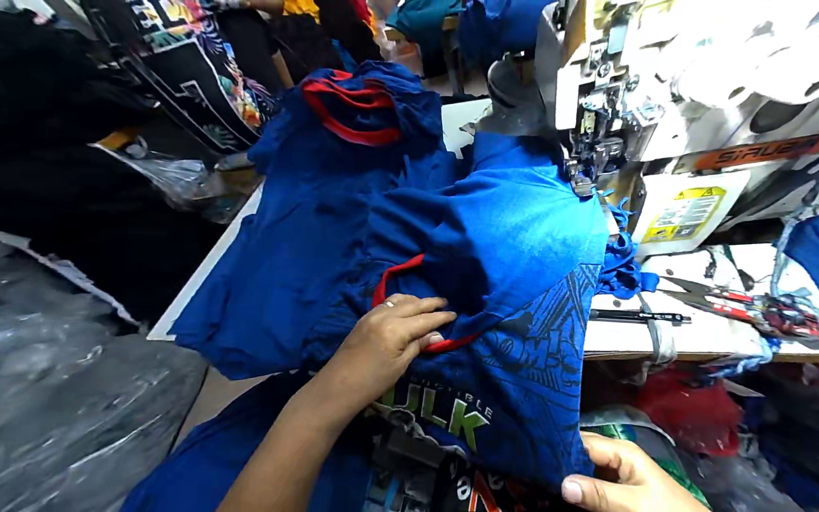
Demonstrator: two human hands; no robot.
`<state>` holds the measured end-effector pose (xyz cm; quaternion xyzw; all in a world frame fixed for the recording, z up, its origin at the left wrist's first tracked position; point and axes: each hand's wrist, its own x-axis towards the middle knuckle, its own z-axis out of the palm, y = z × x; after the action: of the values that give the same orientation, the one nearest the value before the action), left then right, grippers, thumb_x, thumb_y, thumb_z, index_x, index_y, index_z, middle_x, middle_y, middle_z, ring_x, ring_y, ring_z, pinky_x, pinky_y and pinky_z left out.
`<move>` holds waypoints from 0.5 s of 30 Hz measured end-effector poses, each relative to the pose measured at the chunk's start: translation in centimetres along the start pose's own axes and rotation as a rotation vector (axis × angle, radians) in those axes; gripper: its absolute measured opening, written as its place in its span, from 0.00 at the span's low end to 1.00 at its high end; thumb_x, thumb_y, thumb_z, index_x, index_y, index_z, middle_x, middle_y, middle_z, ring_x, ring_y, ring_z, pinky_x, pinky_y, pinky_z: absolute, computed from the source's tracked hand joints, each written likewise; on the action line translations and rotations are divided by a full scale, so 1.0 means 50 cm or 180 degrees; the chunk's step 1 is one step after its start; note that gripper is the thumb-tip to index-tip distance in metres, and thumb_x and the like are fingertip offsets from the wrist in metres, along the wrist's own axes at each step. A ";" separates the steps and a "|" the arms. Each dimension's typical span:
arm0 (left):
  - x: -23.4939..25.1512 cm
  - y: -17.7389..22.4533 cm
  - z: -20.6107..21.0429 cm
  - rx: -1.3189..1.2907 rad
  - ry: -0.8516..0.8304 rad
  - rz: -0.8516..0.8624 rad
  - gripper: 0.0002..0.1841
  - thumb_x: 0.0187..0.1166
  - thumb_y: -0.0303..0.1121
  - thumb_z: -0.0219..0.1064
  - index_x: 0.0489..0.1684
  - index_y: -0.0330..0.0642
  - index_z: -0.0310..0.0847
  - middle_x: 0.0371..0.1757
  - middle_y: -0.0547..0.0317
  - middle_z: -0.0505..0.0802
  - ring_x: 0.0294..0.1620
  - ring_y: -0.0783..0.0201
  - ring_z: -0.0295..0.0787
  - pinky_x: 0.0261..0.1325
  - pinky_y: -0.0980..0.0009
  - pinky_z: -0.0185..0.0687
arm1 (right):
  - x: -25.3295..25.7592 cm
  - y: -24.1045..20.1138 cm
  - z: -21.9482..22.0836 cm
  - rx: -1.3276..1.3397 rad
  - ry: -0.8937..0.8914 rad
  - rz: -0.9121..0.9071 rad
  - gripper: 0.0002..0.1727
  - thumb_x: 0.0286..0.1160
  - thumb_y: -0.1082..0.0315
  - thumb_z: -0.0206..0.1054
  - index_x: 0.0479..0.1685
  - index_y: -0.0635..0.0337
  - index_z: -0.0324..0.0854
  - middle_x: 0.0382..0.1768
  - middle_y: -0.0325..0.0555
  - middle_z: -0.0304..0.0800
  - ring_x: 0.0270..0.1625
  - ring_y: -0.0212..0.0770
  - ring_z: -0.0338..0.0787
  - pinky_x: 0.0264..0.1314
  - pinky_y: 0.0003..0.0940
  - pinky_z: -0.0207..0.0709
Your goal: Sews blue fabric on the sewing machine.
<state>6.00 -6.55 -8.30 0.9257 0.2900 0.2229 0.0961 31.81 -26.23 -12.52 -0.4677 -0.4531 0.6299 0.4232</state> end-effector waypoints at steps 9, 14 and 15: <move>0.015 0.024 0.039 -0.0004 0.0535 -0.0098 0.12 0.76 0.33 0.63 0.36 0.42 0.94 0.42 0.60 0.96 0.48 0.66 0.92 0.55 0.69 0.86 | 0.000 0.002 -0.011 0.0093 -0.0062 0.0032 0.09 0.75 0.69 0.70 0.48 0.61 0.89 0.45 0.31 0.94 0.51 0.20 0.90 0.58 0.24 0.84; 0.027 0.036 -0.030 -0.0635 0.0652 -0.0595 0.10 0.76 0.30 0.58 0.39 0.34 0.84 0.51 0.54 0.91 0.58 0.67 0.88 0.62 0.68 0.84 | 0.006 0.000 -0.005 -0.0195 0.0242 0.0009 0.11 0.75 0.67 0.70 0.48 0.65 0.90 0.49 0.37 0.92 0.54 0.21 0.87 0.61 0.23 0.81; 0.027 0.047 -0.055 -0.0699 0.0704 -0.0444 0.10 0.78 0.35 0.58 0.36 0.39 0.83 0.52 0.59 0.91 0.61 0.70 0.86 0.66 0.69 0.83 | 0.007 -0.003 -0.004 -0.0197 0.0270 0.0072 0.11 0.76 0.66 0.69 0.49 0.62 0.89 0.47 0.35 0.93 0.52 0.19 0.89 0.59 0.23 0.82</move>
<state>6.87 -7.56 -4.68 0.8571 0.3364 0.3466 0.1793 31.96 -25.84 -12.48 -0.5120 -0.4487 0.6000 0.4202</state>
